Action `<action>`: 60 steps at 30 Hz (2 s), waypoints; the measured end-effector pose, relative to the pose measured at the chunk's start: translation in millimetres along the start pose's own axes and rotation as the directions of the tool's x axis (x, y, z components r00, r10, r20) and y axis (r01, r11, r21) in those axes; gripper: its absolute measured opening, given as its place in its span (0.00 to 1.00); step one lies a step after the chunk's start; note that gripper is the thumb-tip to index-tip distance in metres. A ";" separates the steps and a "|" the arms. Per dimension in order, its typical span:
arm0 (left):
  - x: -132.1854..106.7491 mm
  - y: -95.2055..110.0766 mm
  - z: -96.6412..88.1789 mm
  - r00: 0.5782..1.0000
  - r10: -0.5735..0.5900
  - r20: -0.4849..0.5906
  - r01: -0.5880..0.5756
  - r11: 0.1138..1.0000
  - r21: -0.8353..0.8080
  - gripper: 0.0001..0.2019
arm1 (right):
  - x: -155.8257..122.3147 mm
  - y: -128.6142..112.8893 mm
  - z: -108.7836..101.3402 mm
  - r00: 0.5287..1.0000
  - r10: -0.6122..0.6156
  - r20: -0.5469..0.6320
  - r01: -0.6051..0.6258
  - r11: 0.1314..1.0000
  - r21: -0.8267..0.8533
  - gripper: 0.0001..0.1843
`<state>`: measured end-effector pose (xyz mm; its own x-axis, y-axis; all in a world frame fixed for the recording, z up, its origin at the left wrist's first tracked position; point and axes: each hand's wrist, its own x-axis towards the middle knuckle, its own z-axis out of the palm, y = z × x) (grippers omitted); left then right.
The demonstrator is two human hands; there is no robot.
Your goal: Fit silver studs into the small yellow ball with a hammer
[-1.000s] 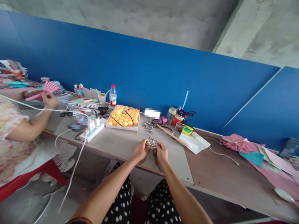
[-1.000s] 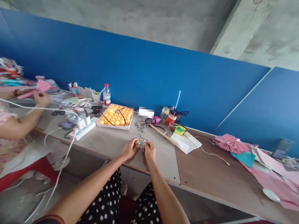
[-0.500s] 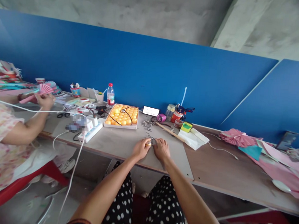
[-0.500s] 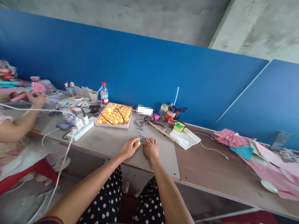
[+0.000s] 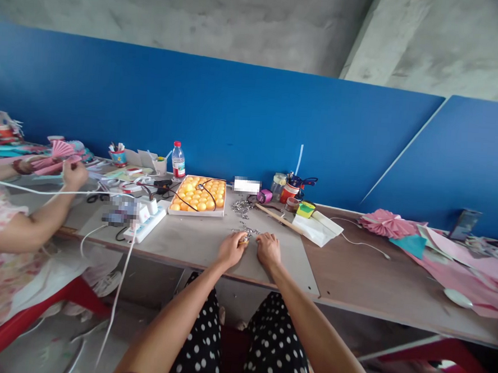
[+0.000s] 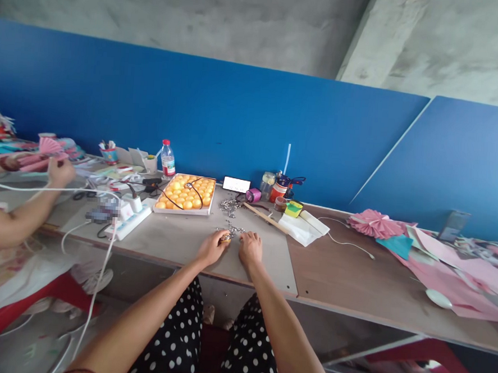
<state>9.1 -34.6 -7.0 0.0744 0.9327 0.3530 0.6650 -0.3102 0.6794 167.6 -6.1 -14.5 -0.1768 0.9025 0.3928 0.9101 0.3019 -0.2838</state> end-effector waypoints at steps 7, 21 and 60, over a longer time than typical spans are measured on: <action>-0.5 0.4 -0.7 1.000 0.001 -0.008 -0.001 1.000 -0.001 0.17 | -1.1 3.8 4.3 0.996 -0.030 -0.088 0.033 0.999 0.031 0.13; -1.2 -0.5 -1.1 1.000 0.006 -0.004 -0.006 1.000 -0.003 0.16 | -2.3 5.5 2.3 0.971 -0.037 -0.238 0.064 0.992 0.110 0.13; -0.8 -3.0 0.1 0.999 0.032 -0.004 -0.032 0.999 0.005 0.17 | -5.0 -4.2 -2.7 0.948 0.301 -0.105 -0.166 0.748 0.643 0.12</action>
<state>7.1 -34.4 -9.4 0.0927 0.9215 0.3773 0.6660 -0.3390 0.6644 165.6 -12.7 -12.8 0.1457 0.9139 0.3789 0.4690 0.2734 -0.8398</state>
